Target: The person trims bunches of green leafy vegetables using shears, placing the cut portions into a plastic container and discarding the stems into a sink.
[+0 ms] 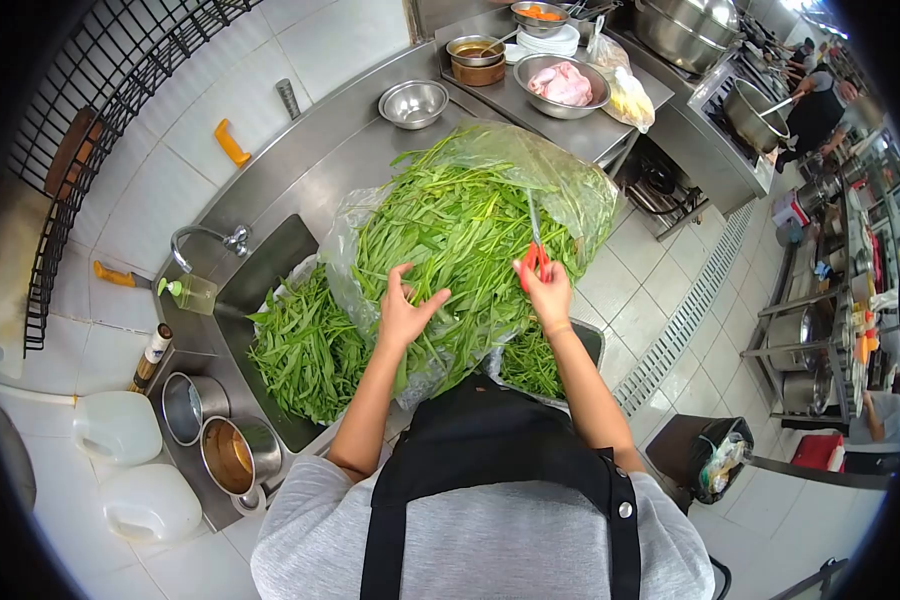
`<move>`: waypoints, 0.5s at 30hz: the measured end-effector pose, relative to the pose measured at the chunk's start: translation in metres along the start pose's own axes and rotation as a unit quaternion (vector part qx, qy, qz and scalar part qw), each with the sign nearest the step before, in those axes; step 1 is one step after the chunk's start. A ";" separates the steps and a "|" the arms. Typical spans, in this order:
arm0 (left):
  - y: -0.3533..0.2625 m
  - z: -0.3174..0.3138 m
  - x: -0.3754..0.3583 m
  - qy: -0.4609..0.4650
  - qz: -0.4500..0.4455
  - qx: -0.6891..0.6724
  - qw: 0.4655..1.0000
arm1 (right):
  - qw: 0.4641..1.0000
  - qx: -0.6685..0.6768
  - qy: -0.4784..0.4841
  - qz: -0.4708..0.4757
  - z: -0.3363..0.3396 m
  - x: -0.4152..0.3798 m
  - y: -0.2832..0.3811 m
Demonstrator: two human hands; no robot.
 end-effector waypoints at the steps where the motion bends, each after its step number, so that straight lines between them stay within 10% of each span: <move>1: -0.006 -0.001 -0.001 0.004 -0.011 -0.004 1.000 | 0.989 -0.103 -0.095 0.042 -0.003 0.011 0.009; 7: -0.004 0.056 0.006 -0.138 -0.022 -0.023 0.990 | 0.961 -0.237 -0.141 0.003 -0.001 0.026 0.036; 15: -0.040 0.237 -0.013 -0.342 0.018 0.136 0.930 | 0.987 -0.055 -0.099 0.110 0.034 -0.001 0.020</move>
Point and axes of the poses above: each hand's wrist, its own x-axis towards the middle knuckle, its own z-axis out of the back of the hand, y = z × x, the point moved 4 cm from there along x, towards the middle knuckle, and after that the axes turned 14 degrees about -x, right-handed, at the moved point
